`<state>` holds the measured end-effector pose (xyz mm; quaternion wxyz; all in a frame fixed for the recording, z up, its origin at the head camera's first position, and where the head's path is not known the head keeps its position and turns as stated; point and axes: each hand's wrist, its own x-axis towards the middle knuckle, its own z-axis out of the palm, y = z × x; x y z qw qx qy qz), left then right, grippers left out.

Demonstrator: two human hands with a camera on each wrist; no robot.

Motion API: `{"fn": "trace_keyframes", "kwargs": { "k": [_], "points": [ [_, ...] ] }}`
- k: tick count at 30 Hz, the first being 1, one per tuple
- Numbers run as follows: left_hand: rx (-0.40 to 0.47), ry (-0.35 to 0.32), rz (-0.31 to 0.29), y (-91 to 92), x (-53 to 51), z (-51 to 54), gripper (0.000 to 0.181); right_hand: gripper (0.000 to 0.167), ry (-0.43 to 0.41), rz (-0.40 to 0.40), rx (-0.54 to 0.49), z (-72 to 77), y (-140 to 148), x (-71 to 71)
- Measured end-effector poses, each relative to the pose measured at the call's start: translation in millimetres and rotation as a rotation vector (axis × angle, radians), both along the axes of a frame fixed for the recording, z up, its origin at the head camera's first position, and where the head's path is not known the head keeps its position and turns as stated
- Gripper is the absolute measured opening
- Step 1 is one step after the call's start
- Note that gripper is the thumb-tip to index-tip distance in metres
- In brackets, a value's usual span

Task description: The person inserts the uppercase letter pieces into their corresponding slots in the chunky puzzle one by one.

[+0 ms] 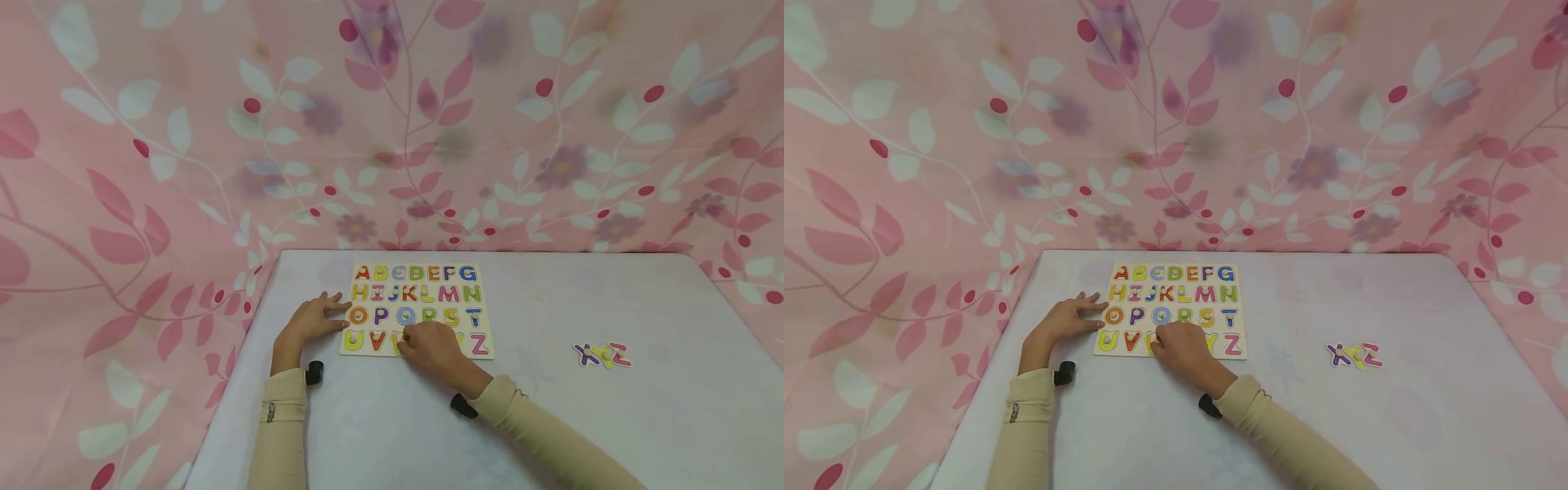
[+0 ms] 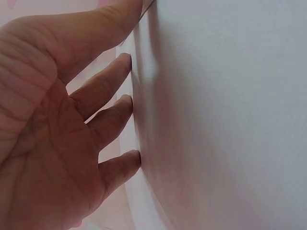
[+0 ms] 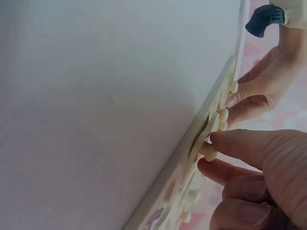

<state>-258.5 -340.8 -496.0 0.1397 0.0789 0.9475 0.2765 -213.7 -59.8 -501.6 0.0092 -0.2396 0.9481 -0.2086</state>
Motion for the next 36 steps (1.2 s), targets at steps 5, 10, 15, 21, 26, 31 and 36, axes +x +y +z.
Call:
{"fn": "trace_keyframes", "kwargs": {
  "k": [5,10,15,21,26,31,36],
  "points": [
    [-0.005,-0.008,0.004,0.0,0.0,0.4,0.053,0.017,0.004,-0.018,0.017,0.2,-2,-1.3],
    [-0.011,-0.001,-0.001,0.0,-1.4,-0.4,0.053,0.016,-0.006,-0.028,0.024,-2.6,-3,-2.5],
    [-0.009,0.008,-0.004,-1.1,-1.2,-1.6,0.053,0.017,-0.002,-0.040,0.037,-2.5,0,-0.8],
    [-0.006,0.013,-0.007,-1.2,-0.6,-1.7,0.053,0.023,-0.016,-0.043,0.030,8.7,10,3.5],
    [-0.002,0.015,-0.012,-0.7,-0.7,-1.4,0.053,0.022,-0.030,-0.054,0.013,18.7,24,7.2],
    [-0.001,0.006,-0.011,-0.2,-1.5,-1.0,0.053,0.022,-0.058,-0.080,0.000,24.9,46,11.6],
    [0.003,0.009,-0.009,-0.4,-2.1,-2.7,0.053,0.026,-0.048,-0.128,0.015,28.5,73,14.9]
  ]
}}
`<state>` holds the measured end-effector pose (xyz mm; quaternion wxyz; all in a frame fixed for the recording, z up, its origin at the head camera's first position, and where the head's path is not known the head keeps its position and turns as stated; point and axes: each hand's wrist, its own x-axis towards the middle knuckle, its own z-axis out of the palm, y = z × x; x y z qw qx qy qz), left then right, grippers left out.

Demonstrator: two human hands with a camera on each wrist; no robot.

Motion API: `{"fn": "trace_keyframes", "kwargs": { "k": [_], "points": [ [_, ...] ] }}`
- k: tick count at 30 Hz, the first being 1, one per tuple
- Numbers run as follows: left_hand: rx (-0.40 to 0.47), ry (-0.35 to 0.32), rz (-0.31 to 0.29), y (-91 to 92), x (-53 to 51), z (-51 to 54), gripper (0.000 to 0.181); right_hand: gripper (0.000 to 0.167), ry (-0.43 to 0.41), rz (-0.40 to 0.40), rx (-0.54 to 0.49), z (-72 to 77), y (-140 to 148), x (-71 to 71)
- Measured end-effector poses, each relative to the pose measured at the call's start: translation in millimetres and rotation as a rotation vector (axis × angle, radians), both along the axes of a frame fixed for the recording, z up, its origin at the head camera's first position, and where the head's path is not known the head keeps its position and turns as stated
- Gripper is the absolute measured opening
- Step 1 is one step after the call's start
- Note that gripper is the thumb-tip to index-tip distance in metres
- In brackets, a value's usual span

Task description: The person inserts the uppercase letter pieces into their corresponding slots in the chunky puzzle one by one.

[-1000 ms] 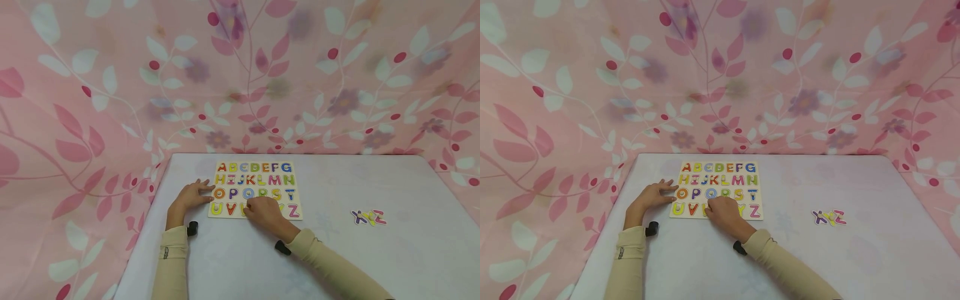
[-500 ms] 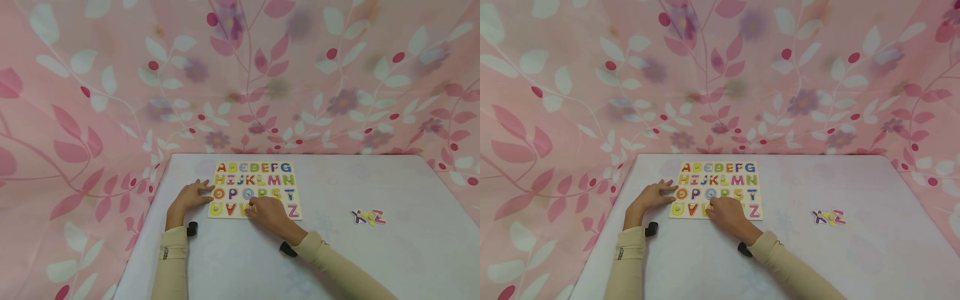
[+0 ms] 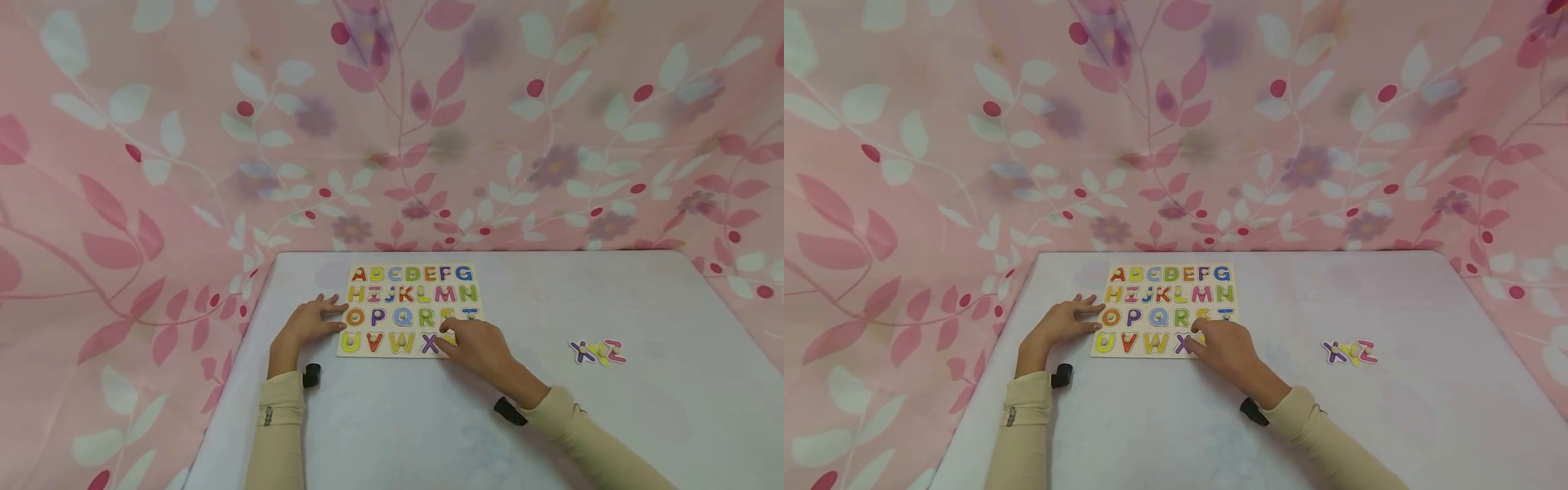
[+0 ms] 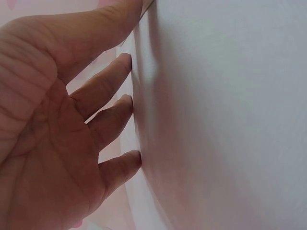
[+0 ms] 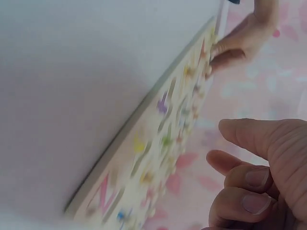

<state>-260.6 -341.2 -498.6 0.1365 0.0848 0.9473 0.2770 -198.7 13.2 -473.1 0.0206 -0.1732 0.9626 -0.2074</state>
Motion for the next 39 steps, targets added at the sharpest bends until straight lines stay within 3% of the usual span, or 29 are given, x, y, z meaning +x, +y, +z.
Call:
{"fn": "trace_keyframes", "kwargs": {
  "k": [11,20,30,39],
  "points": [
    [-0.010,0.054,-0.041,-2.3,0.6,-1.9,0.051,0.029,0.043,-0.101,0.017,6.8,72,11.1],
    [-0.002,0.035,-0.024,-2.7,1.4,-0.2,0.052,0.027,0.049,-0.191,0.035,1.7,138,17.1],
    [0.003,0.028,-0.010,-1.1,1.6,1.4,0.052,0.035,-0.051,-0.256,0.062,-4.5,191,30.0],
    [0.007,0.033,-0.008,-1.3,1.1,-0.3,0.051,0.031,-0.108,-0.287,0.080,-14.3,212,33.2]
  ]
}}
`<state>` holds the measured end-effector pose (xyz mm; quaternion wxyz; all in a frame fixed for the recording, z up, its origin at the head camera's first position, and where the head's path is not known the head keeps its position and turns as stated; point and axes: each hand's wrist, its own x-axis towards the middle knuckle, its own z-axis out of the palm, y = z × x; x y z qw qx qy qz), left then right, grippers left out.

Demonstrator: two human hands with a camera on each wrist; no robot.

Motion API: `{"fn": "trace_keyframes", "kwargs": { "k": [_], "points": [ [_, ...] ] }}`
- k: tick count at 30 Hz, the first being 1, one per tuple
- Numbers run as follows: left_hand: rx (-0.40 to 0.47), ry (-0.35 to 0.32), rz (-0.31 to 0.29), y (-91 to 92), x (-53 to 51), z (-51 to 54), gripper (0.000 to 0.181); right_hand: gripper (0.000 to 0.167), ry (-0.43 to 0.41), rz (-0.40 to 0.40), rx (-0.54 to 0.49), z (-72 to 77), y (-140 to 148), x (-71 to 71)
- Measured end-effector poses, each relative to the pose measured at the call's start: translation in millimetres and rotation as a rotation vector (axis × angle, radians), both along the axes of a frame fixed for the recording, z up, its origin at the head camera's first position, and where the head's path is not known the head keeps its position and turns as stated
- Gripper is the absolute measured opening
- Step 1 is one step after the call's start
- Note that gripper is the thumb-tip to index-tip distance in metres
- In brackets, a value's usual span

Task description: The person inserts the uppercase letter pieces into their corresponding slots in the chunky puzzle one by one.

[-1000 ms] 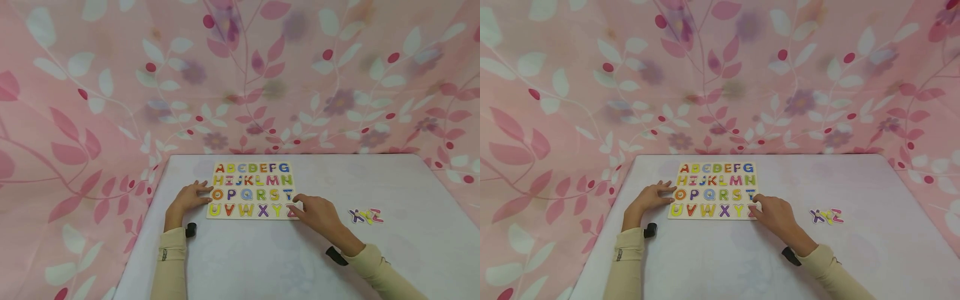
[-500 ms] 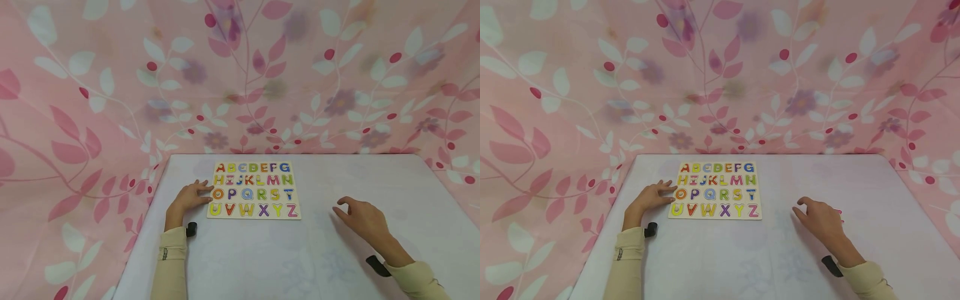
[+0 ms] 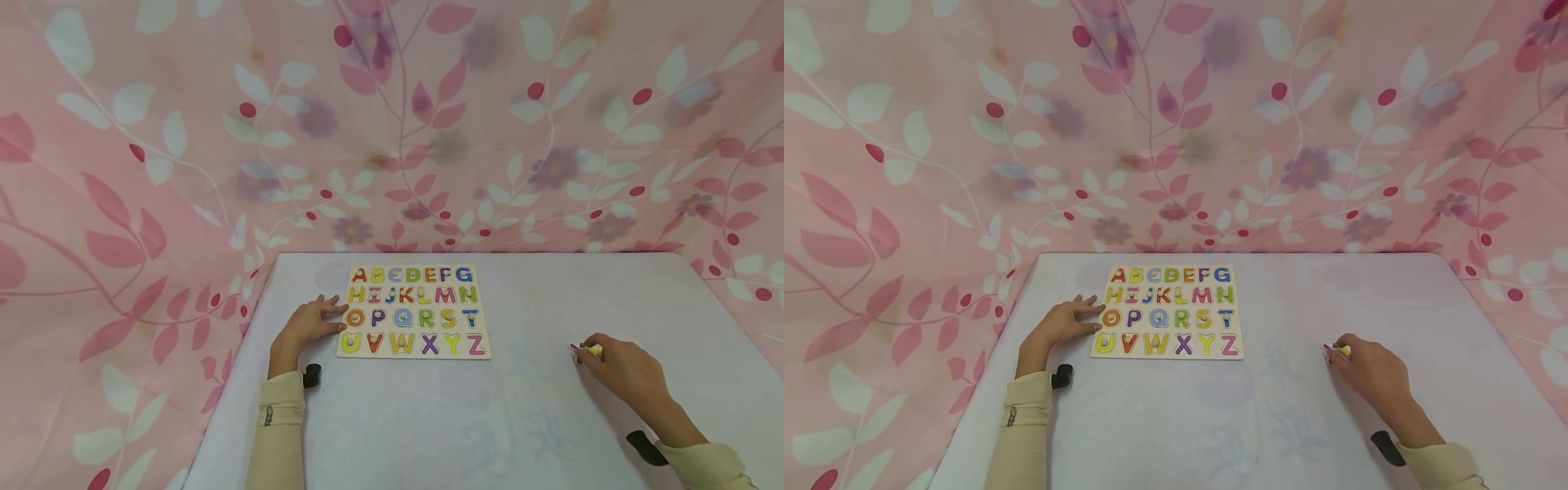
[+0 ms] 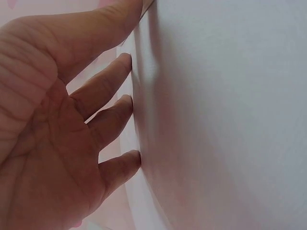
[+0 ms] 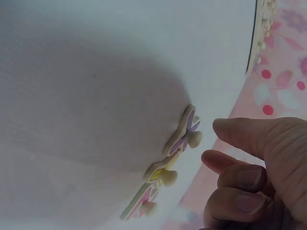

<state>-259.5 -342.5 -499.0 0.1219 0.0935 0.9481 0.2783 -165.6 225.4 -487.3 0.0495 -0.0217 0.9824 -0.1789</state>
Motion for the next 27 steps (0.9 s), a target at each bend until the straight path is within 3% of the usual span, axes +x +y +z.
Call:
{"fn": "trace_keyframes", "kwargs": {
  "k": [8,16,27],
  "points": [
    [0.004,-0.004,-0.002,-0.3,1.0,-1.5,0.052,0.032,-0.047,-0.021,0.008,-7.6,5,-1.3],
    [-0.007,-0.009,-0.005,0.3,0.8,0.6,0.052,0.029,-0.024,-0.008,0.007,-9.2,3,-1.5],
    [-0.003,-0.020,-0.002,0.6,1.3,1.6,0.053,0.025,0.079,0.062,-0.015,3.9,-51,-7.7]
  ]
}}
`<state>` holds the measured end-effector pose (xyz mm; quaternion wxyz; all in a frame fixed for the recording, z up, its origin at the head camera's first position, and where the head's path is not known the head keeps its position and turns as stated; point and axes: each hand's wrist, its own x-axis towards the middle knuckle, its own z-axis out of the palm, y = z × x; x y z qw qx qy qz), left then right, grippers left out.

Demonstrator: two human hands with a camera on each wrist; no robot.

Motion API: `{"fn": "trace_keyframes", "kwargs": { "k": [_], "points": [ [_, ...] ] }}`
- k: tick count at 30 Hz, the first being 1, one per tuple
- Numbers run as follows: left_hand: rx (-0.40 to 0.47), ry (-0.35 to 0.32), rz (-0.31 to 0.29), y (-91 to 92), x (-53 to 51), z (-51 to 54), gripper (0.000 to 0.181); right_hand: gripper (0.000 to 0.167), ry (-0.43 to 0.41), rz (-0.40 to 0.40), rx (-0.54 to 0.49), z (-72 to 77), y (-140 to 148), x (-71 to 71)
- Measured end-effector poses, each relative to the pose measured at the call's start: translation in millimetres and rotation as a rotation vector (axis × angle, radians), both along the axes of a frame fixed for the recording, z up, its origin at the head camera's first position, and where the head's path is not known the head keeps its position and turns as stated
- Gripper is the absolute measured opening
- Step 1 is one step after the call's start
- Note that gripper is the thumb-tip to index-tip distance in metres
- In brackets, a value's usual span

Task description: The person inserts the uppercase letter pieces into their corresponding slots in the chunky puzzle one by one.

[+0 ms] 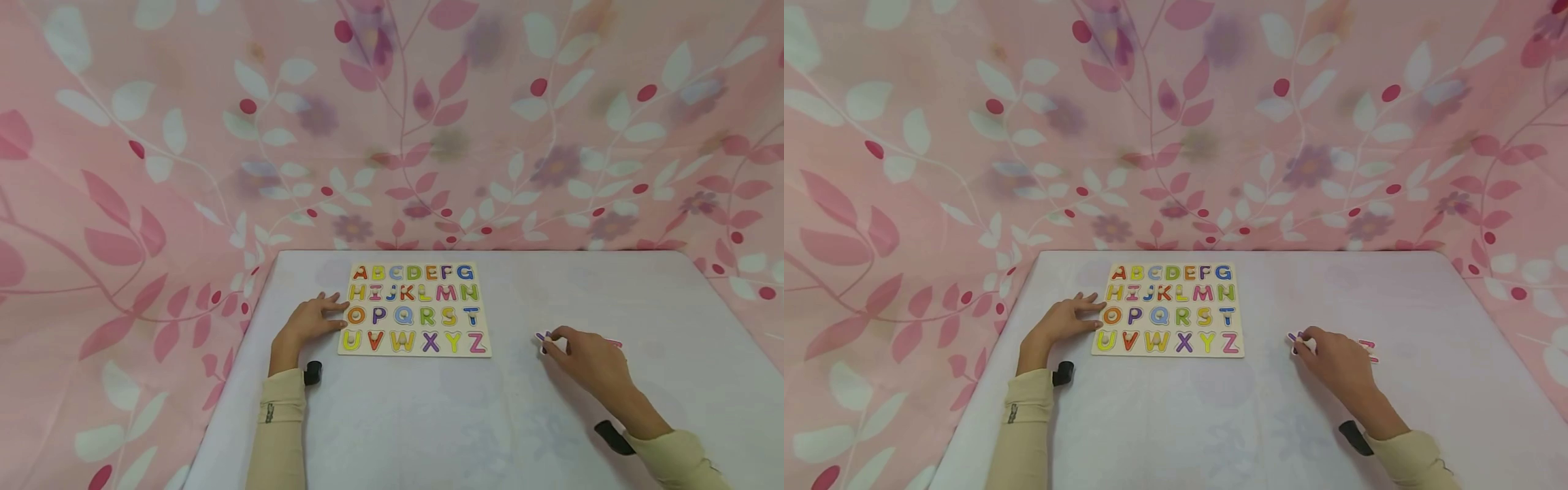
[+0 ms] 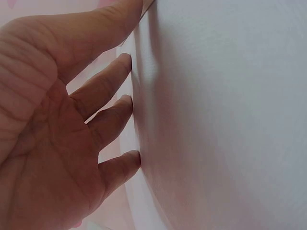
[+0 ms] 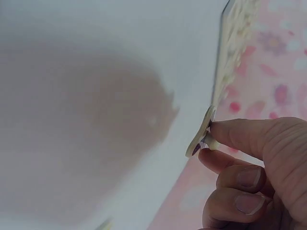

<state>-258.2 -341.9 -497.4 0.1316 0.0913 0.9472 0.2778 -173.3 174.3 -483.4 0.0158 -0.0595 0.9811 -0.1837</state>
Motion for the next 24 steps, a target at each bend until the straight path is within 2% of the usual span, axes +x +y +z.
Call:
{"fn": "trace_keyframes", "kwargs": {
  "k": [5,10,24],
  "points": [
    [-0.004,-0.009,0.000,0.0,-0.4,0.1,0.054,0.025,-0.013,0.048,0.008,-0.6,-40,-7.7],
    [-0.003,-0.008,0.004,0.8,0.0,1.4,0.053,0.026,-0.042,0.091,-0.002,-7.9,-76,-12.1],
    [0.013,0.009,0.003,-1.2,-1.2,-0.6,0.052,0.017,-0.036,0.215,-0.039,-18.7,-158,-24.6]
  ]
}}
